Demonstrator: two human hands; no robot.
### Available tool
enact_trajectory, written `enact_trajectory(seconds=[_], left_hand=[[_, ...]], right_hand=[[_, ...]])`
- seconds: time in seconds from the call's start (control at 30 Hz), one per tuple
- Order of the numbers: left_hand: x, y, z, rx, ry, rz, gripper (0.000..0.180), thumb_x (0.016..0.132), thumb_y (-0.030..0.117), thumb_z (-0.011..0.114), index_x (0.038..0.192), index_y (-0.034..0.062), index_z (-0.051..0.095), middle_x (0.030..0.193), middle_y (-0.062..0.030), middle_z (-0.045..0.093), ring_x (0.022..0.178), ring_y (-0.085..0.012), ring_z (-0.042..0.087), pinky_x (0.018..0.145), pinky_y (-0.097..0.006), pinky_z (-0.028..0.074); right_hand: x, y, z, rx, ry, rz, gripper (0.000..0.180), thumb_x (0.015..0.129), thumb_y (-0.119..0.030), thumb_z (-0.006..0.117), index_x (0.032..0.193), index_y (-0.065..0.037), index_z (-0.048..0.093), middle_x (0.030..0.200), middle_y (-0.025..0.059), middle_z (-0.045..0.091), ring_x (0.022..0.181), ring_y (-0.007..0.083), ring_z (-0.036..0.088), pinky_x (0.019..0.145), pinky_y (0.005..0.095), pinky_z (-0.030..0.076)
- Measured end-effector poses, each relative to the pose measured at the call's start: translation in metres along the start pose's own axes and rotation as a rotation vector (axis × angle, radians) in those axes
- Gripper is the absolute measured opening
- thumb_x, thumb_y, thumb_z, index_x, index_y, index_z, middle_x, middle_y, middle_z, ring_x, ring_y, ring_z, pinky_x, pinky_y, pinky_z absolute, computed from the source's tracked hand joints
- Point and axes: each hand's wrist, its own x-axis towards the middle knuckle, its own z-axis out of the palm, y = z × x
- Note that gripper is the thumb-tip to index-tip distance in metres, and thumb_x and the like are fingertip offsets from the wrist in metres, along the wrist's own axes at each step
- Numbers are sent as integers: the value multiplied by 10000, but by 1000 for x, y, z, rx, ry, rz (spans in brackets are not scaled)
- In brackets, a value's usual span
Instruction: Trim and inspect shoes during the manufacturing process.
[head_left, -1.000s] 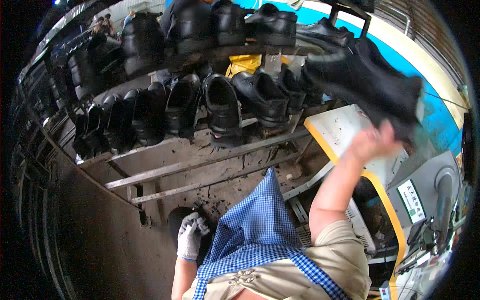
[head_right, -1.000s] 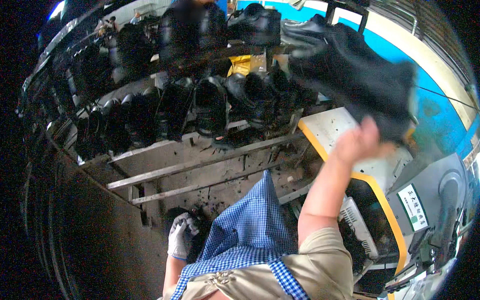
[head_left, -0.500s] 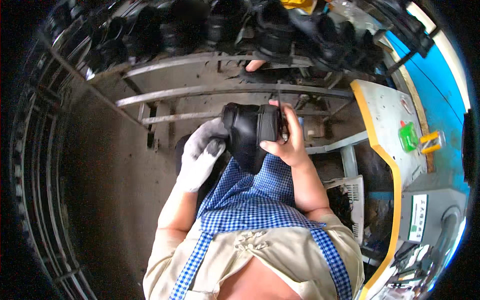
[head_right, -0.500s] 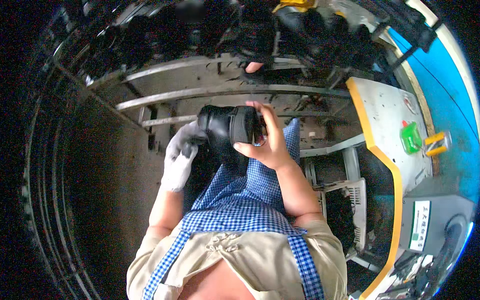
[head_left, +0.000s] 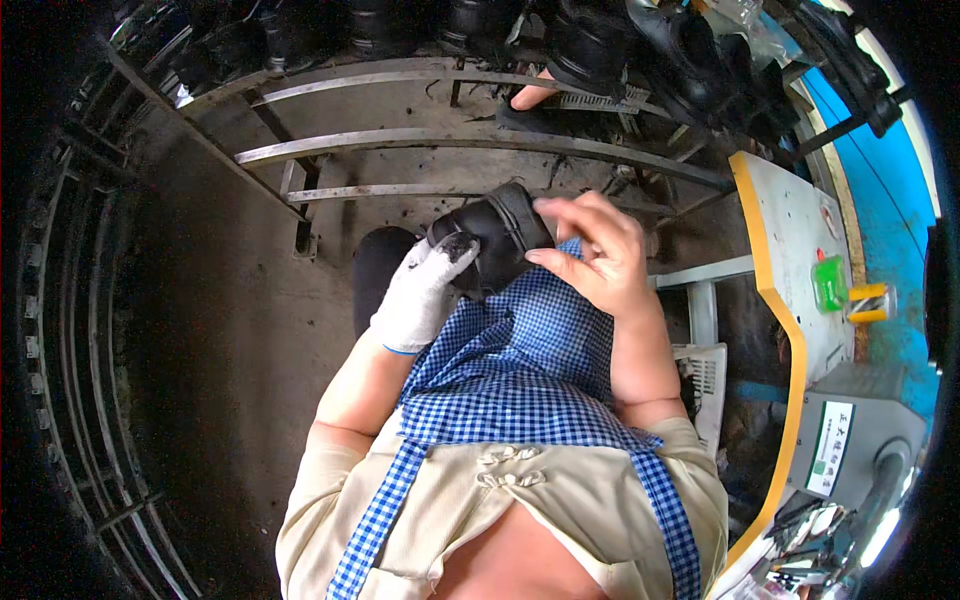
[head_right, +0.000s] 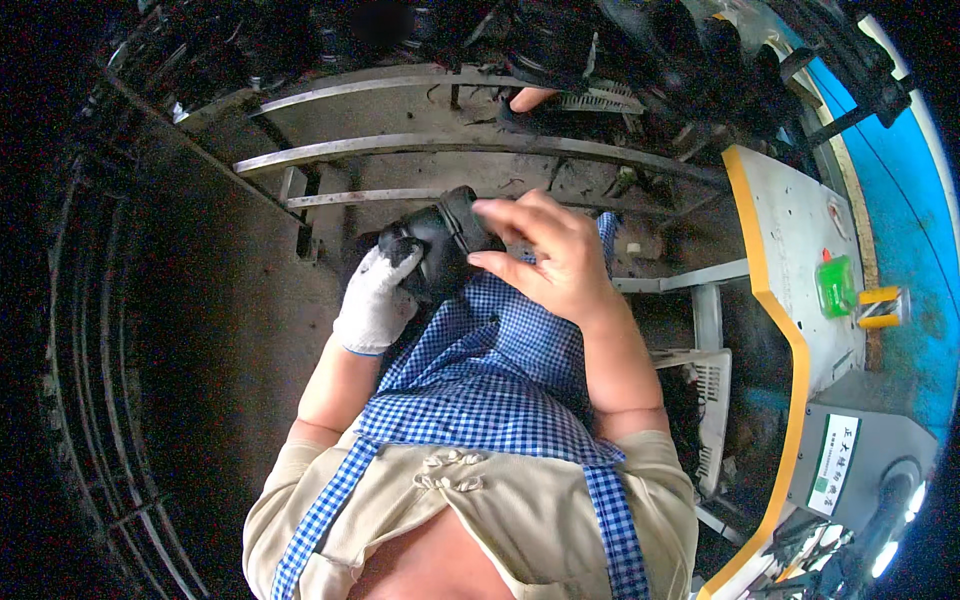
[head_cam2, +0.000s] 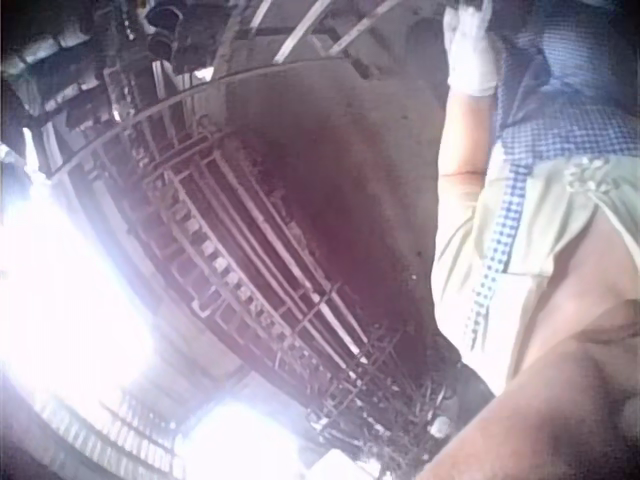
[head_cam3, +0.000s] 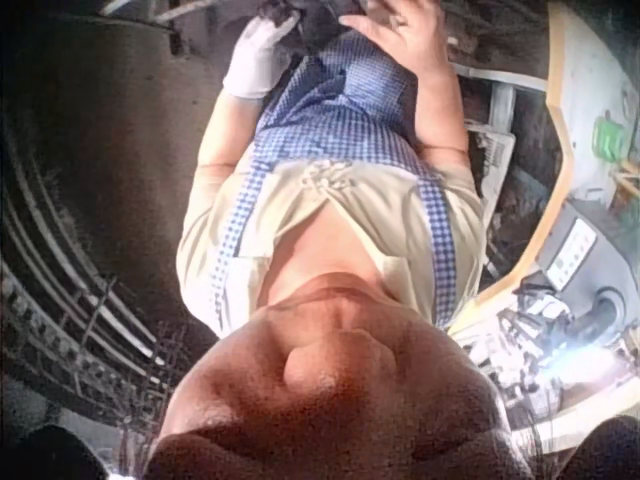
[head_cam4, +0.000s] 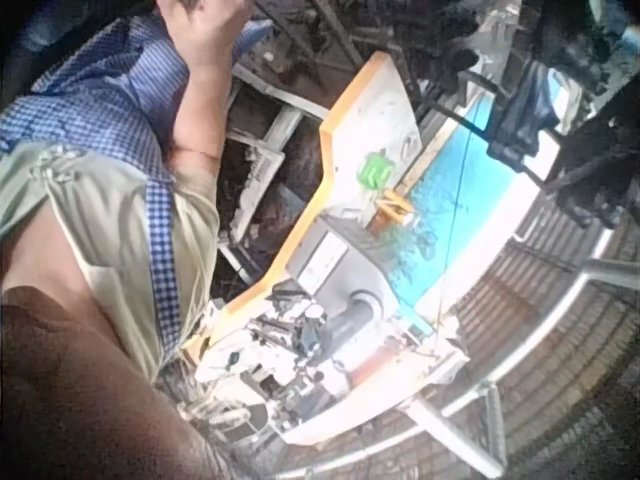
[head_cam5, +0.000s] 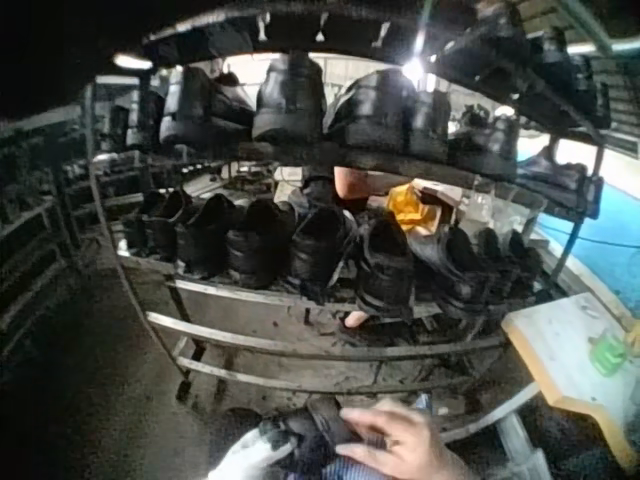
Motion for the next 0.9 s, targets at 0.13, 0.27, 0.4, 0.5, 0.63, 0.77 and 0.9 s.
enact_trajectory(seconds=[0.13,0.27,0.4,0.5,0.63,0.77,0.9], left_hand=[[-1,0,7,-347,101,-195,426,910,199,546,1290,17,480,1235,-77,543,1129,-161,510,973,-294,405],[-1,0,6,-183,118,-235,363,906,198,556,1223,23,525,1147,-62,589,1070,-150,541,913,-291,437],[3,1,14,-760,237,-384,293,890,182,578,1146,42,566,1070,-66,628,988,-163,592,843,-296,467],[7,1,17,-767,240,-420,299,887,176,578,1153,41,565,1087,-82,628,986,-185,603,847,-303,472],[5,2,23,-522,269,-306,309,900,174,571,1171,26,562,1075,-63,624,980,-156,582,856,-290,457],[-4,-1,24,35,222,-72,279,873,71,555,1149,43,579,1073,-82,610,981,-184,569,848,-318,459],[-4,2,26,381,200,87,260,869,37,551,1124,64,596,1026,-78,617,930,-187,577,803,-310,471]], right_hand=[[10,2,3,-107,-75,-207,442,663,-20,786,1087,-38,662,748,49,582,575,119,551,498,241,437],[15,-10,7,-244,-54,-231,225,741,4,708,953,-37,641,769,51,590,629,148,618,516,249,469],[10,1,21,-51,79,-183,110,819,-17,647,908,-23,583,788,71,569,600,155,531,494,249,423],[4,9,25,31,136,-109,105,835,-24,639,905,-14,562,810,84,553,672,160,524,568,252,422],[3,13,32,0,238,-109,120,838,-35,640,916,-25,550,837,92,563,691,213,576,536,295,460],[0,2,39,-81,308,-130,126,846,-2,625,941,-21,544,881,114,594,730,181,590,609,263,483],[6,-7,50,-137,429,-271,137,838,16,627,949,-10,550,901,138,622,708,187,610,596,264,497]])
